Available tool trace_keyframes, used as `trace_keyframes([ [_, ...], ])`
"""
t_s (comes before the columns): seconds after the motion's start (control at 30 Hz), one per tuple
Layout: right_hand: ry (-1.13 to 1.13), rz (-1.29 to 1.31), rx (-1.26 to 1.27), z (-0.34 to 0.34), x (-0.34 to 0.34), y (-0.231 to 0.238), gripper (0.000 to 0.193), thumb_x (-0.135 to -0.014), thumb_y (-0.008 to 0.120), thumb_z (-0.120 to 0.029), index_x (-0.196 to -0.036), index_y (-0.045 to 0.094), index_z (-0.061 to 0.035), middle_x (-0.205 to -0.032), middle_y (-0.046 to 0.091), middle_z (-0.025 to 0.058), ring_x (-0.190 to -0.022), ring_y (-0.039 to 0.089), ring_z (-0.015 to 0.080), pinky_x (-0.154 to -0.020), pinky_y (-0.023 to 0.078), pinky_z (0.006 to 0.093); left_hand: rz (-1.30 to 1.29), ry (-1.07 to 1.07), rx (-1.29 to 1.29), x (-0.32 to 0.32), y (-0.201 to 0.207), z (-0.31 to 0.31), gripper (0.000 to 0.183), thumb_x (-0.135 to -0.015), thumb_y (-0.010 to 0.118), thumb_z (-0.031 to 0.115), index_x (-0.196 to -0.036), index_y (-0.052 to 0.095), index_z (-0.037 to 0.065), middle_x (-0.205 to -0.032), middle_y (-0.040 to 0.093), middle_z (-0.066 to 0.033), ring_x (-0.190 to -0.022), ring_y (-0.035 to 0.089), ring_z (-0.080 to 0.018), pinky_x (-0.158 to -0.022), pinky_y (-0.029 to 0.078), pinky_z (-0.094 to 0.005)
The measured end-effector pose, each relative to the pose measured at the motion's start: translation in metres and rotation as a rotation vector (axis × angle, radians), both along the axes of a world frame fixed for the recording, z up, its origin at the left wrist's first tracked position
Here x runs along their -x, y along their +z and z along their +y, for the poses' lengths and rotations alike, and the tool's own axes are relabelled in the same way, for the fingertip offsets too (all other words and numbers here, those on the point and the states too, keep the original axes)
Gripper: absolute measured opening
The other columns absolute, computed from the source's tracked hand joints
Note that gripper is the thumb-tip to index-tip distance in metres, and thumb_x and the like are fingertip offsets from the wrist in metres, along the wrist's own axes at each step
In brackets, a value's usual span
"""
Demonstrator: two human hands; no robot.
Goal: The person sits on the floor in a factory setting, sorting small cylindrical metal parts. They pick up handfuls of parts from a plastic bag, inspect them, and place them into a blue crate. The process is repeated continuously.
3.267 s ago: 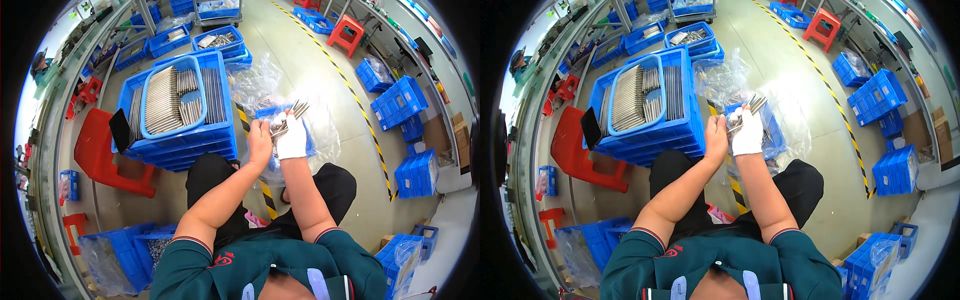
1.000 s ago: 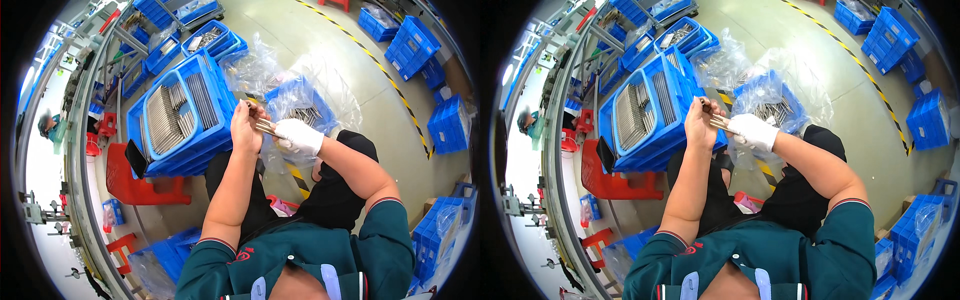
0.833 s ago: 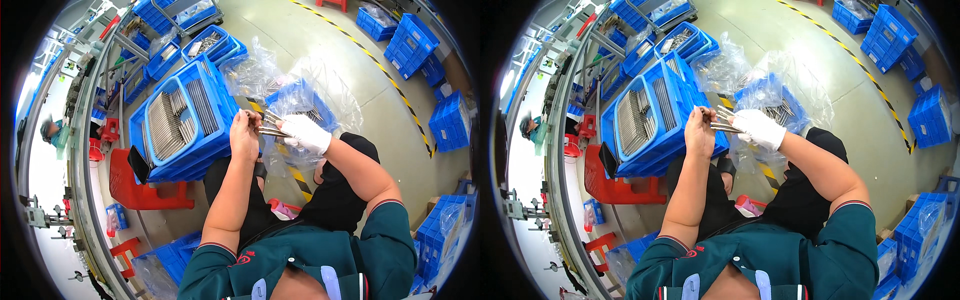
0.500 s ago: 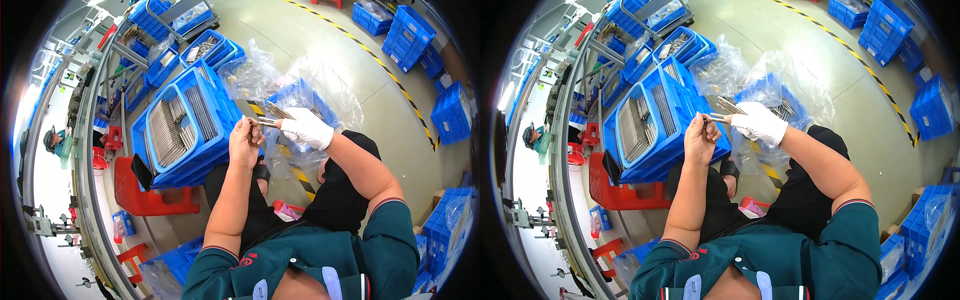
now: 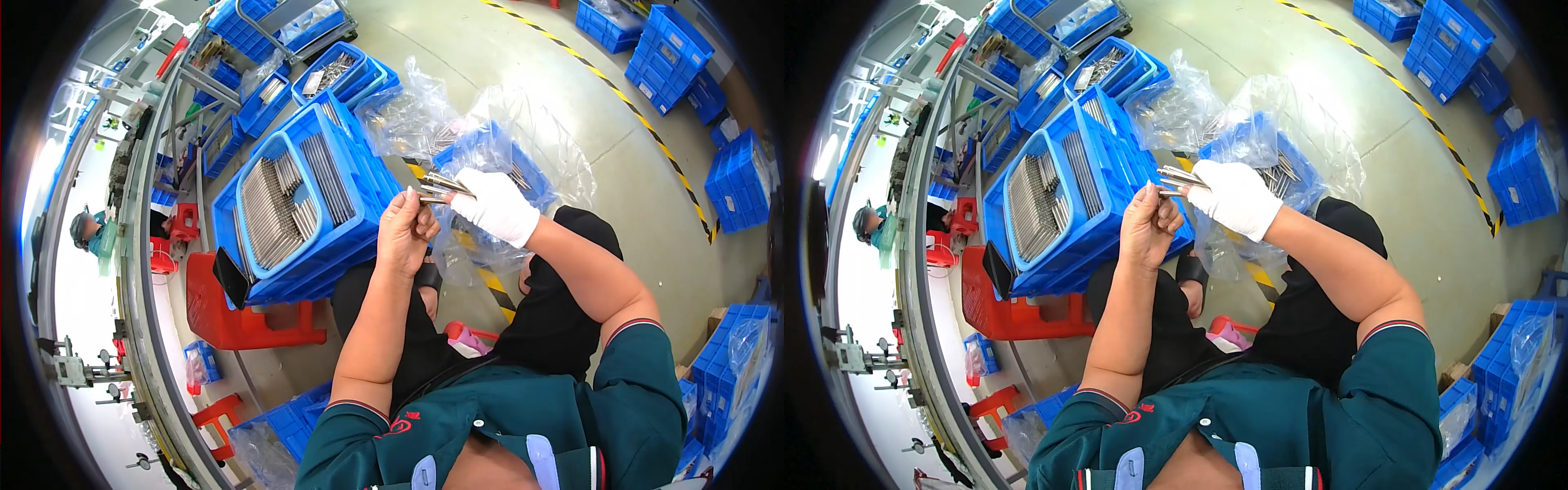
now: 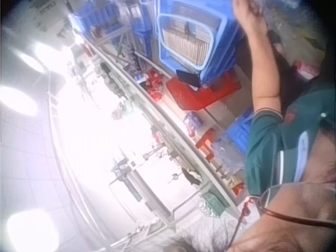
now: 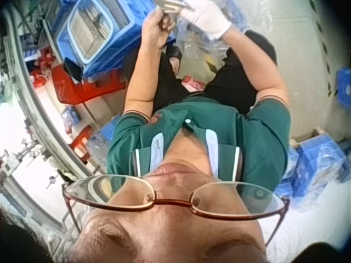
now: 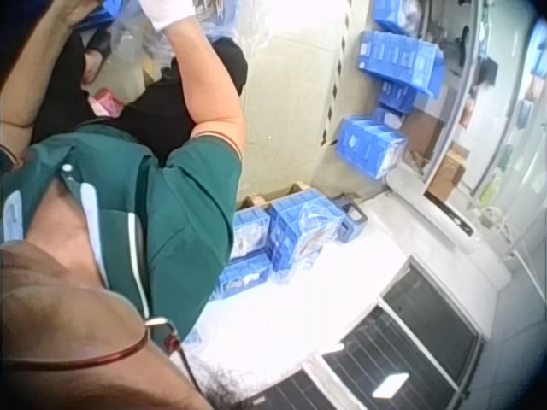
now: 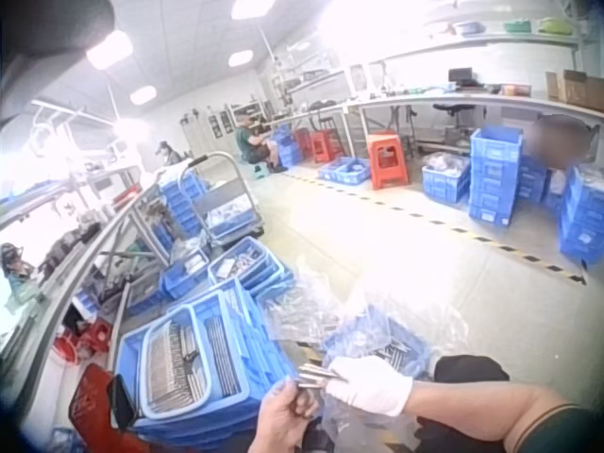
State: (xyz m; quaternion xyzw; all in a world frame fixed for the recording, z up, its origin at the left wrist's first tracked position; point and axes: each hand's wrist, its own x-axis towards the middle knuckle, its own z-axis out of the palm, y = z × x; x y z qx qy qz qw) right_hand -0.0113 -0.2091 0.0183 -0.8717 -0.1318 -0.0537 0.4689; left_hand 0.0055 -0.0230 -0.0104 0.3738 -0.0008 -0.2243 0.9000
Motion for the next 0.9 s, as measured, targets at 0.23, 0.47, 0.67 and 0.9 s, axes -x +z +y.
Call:
trace_keyframes([
  [0.23,-0.009,-0.031,0.075,0.002,0.000,0.002,0.025,-0.084,0.060,-0.028,-0.084,0.056,-0.0034,-0.069,0.056,0.0176,-0.063,0.056,0.0327,-0.058,0.043,0.0377,-0.059,0.102,-0.149,0.003,0.005,-0.002,0.015,-0.092,0.058,0.019,-0.089,0.060,0.005,-0.063,0.051,-0.0015,-0.053,0.041,-0.0095,-0.051,0.036,-0.0252],
  [0.47,0.001,-0.015,0.006,0.002,0.001,-0.002,0.025,-0.084,0.060,-0.028,-0.084,0.056,-0.0032,-0.069,0.056,0.0176,-0.063,0.056,0.0338,-0.058,0.043,0.0383,-0.101,0.079,-0.248,0.000,0.003,0.003,0.014,-0.091,0.060,0.015,-0.089,0.060,0.001,-0.064,0.055,-0.0039,-0.055,0.049,-0.0111,-0.056,0.047,-0.0282],
  [0.67,-0.006,0.012,0.070,0.005,0.005,0.004,0.024,-0.084,0.060,-0.027,-0.086,0.057,-0.0035,-0.071,0.057,0.0172,-0.064,0.057,0.0324,-0.058,0.043,0.0374,-0.105,0.045,-0.306,0.001,0.002,0.007,0.017,-0.090,0.062,0.018,-0.087,0.059,0.002,-0.068,0.060,-0.0062,-0.055,0.053,-0.0115,-0.056,0.049,-0.0285],
  [0.9,-0.014,0.034,-0.021,0.003,-0.001,0.000,0.026,-0.085,0.061,-0.027,-0.085,0.056,-0.0012,-0.068,0.055,0.0156,-0.061,0.053,0.0267,-0.058,0.042,0.0351,-0.030,0.026,-0.175,0.002,0.007,0.005,0.020,-0.091,0.060,0.021,-0.089,0.060,0.002,-0.071,0.061,-0.0070,-0.058,0.055,-0.0118,-0.061,0.052,-0.0291],
])
